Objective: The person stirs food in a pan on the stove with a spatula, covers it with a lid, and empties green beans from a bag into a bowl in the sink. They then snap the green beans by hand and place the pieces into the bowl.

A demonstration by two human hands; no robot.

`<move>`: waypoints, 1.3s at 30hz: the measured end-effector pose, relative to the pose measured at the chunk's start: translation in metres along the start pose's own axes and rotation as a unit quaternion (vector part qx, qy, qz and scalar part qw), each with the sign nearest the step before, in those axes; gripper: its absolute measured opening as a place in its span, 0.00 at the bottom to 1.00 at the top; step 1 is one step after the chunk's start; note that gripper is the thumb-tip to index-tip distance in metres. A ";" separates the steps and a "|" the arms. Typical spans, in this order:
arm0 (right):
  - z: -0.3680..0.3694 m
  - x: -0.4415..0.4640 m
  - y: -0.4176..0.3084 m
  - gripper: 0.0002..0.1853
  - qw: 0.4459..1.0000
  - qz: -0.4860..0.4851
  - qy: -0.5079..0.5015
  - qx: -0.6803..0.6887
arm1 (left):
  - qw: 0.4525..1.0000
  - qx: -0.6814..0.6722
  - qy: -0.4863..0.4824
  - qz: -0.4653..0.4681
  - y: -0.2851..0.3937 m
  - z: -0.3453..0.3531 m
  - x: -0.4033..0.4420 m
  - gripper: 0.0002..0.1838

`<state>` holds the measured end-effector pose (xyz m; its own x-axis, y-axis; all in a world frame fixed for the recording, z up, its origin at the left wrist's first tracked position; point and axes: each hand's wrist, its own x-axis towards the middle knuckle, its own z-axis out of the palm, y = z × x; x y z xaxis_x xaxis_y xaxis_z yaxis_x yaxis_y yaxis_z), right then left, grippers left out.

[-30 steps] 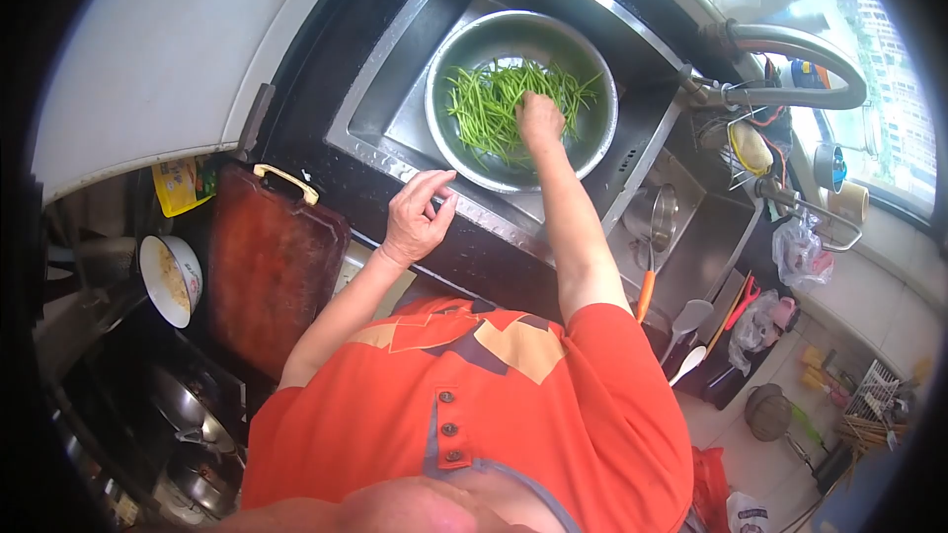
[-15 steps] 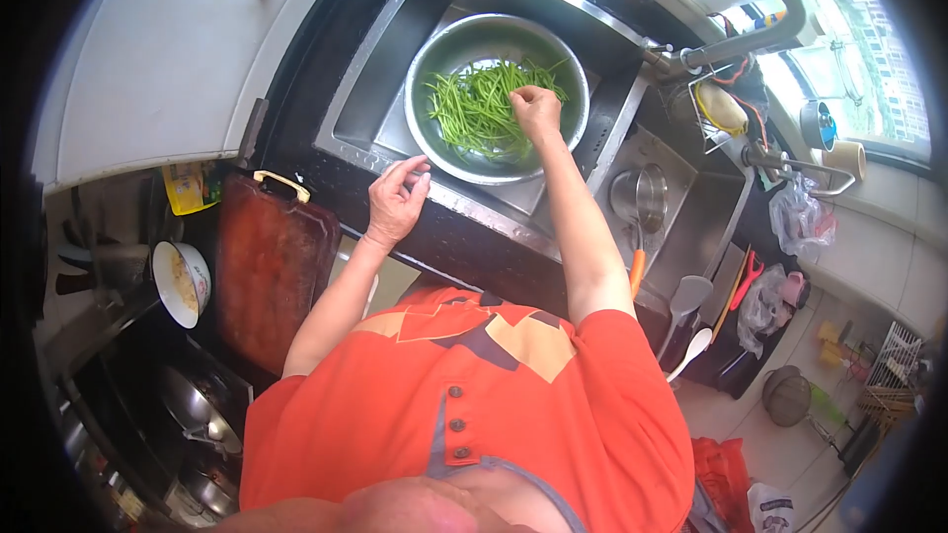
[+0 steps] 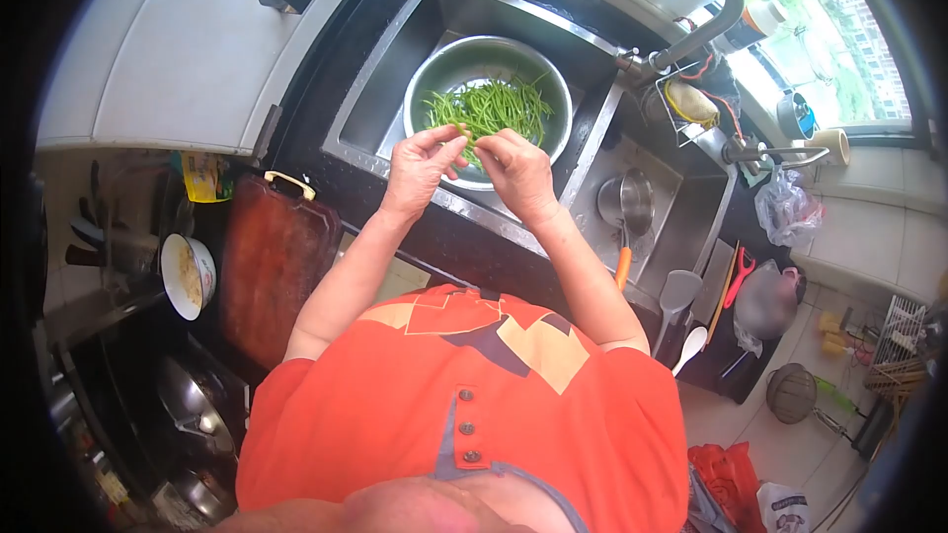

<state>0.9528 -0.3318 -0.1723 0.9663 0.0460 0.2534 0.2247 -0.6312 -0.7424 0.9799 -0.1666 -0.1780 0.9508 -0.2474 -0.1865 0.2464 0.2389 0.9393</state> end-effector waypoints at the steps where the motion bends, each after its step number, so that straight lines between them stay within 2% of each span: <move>1: -0.002 -0.003 -0.004 0.09 0.999 -0.024 -0.001 -0.024 | 1.000 -0.013 -0.007 0.003 0.004 0.004 0.000 0.13; 3: -0.008 -0.003 -0.012 0.10 0.998 -0.050 0.004 -0.045 | 1.000 -0.009 -0.002 0.005 0.011 0.011 -0.005 0.10; 5: -0.017 -0.003 -0.020 0.11 0.998 -0.063 0.022 -0.006 | 0.998 0.002 0.016 0.065 0.011 0.015 -0.009 0.10; 6: -0.025 -0.004 -0.026 0.11 0.999 -0.022 0.036 0.029 | 0.993 0.054 0.028 0.105 0.015 0.017 -0.013 0.09; 7: -0.033 -0.003 -0.033 0.09 0.996 0.032 0.033 0.073 | 0.993 0.055 0.026 0.103 0.018 0.015 -0.015 0.09; 8: -0.037 -0.003 -0.035 0.07 0.989 0.062 0.027 0.129 | 0.956 0.195 0.012 0.216 0.021 0.012 -0.017 0.09; 9: -0.041 -0.003 -0.038 0.06 0.978 0.090 0.022 0.185 | 0.887 0.328 -0.004 0.324 0.026 0.011 -0.018 0.10; 10: -0.048 0.000 -0.051 0.05 0.975 0.103 0.013 0.198 | 0.859 0.368 -0.001 0.356 0.032 0.014 -0.020 0.11; 11: -0.049 -0.001 -0.052 0.05 0.975 0.104 0.015 0.197 | 0.859 0.368 -0.003 0.357 0.033 0.016 -0.021 0.11; 13: -0.048 -0.002 -0.053 0.06 0.951 0.142 -0.046 0.270 | 0.830 0.401 -0.012 0.387 0.035 0.016 -0.023 0.11; 18: -0.048 -0.004 -0.049 0.06 0.956 0.137 -0.051 0.256 | 0.797 0.457 -0.021 0.394 0.038 0.014 -0.024 0.15; 20: -0.048 -0.002 -0.049 0.05 0.955 0.142 -0.061 0.251 | 0.760 0.493 -0.029 0.423 0.037 0.011 -0.022 0.16; 24: -0.038 -0.004 -0.048 0.03 0.967 0.147 -0.037 0.203 | 0.753 0.499 -0.032 0.428 0.038 0.010 -0.025 0.16; 27: -0.038 -0.004 -0.053 0.03 0.967 0.155 -0.027 0.198 | 0.773 0.457 -0.023 0.438 0.035 0.008 -0.026 0.15; 29: -0.041 -0.004 -0.053 0.03 0.920 0.208 -0.040 0.330 | 0.814 0.379 -0.011 0.441 0.036 0.008 -0.029 0.14; 31: -0.049 -0.002 -0.045 0.03 0.918 0.228 -0.017 0.323 | 0.860 0.329 0.015 0.390 0.048 0.003 -0.033 0.11; 32: -0.053 -0.003 -0.032 0.03 0.913 0.226 0.005 0.339 | 0.936 0.195 0.053 0.289 0.050 0.000 -0.037 0.08; 33: -0.057 -0.006 -0.018 0.04 0.907 0.224 0.026 0.356 | 0.966 0.055 0.119 0.223 0.056 -0.004 -0.038 0.06; 35: -0.070 -0.012 0.006 0.05 0.892 0.225 0.097 0.379 | 0.957 -0.082 0.187 0.205 0.067 -0.032 -0.030 0.10; 36: -0.081 -0.016 0.014 0.05 0.881 0.230 0.132 0.392 | 0.947 -0.107 0.224 0.206 0.072 -0.049 -0.028 0.11; 37: -0.091 -0.019 0.022 0.05 0.867 0.235 0.167 0.405 | 0.938 -0.091 0.264 0.205 0.078 -0.064 -0.027 0.11; 39: -0.106 -0.023 0.025 0.04 0.856 0.209 0.196 0.431 | 0.935 -0.064 0.281 0.206 0.085 -0.082 -0.026 0.12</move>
<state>0.9231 -0.4309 -0.1308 0.9068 -0.4135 -0.0819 0.0427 0.2834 -0.9580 0.9914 -0.0631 -0.1171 0.9092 0.4155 0.0279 -0.1771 0.3252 0.9289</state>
